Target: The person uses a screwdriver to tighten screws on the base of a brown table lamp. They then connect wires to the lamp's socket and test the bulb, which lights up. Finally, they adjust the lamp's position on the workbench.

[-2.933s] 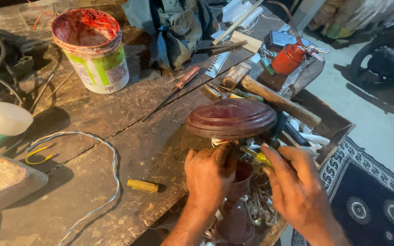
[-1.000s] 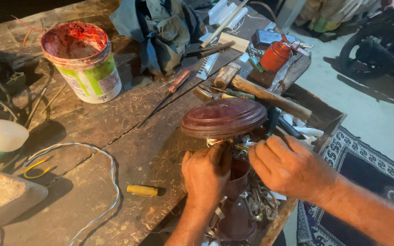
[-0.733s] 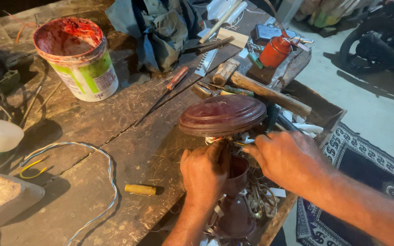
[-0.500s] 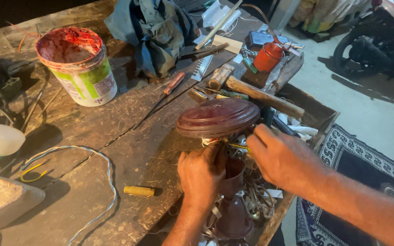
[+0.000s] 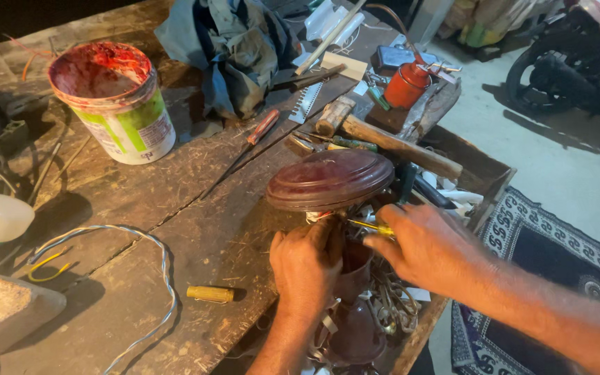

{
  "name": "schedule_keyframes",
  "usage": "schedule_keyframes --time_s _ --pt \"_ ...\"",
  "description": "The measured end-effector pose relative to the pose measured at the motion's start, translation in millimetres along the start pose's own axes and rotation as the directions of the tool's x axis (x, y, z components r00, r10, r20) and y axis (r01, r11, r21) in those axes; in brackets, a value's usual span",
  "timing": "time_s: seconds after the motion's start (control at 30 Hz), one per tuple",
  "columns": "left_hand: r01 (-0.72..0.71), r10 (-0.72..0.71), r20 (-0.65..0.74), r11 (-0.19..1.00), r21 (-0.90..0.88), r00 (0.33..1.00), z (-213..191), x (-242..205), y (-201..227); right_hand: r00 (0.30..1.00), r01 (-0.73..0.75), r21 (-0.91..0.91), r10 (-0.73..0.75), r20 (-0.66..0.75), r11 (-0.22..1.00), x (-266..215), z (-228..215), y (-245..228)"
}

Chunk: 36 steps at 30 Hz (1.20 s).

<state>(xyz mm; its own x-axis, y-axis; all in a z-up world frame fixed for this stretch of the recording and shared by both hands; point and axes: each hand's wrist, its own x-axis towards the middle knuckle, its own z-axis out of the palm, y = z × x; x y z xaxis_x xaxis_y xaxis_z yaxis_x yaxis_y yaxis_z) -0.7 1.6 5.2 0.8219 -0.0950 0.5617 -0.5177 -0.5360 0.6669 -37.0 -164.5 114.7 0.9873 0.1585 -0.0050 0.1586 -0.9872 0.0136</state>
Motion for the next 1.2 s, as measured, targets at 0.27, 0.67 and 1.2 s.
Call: schedule_keyframes --time_s 0.27,0.67,1.2 --pt "0.031 -0.031 -0.011 0.999 0.01 0.999 1 -2 0 0.72 0.475 -0.671 -0.69 -0.075 0.569 -5 -3 -5" --pt "0.058 -0.057 0.027 0.998 -0.036 0.998 -1 5 -3 0.869 0.381 -0.57 -0.492 -0.047 0.728 -1 12 -1" --pt "0.042 -0.042 0.0 0.998 0.05 0.999 -1 -4 6 1.0 -0.009 0.052 0.008 0.021 0.999 -20 -13 -12"
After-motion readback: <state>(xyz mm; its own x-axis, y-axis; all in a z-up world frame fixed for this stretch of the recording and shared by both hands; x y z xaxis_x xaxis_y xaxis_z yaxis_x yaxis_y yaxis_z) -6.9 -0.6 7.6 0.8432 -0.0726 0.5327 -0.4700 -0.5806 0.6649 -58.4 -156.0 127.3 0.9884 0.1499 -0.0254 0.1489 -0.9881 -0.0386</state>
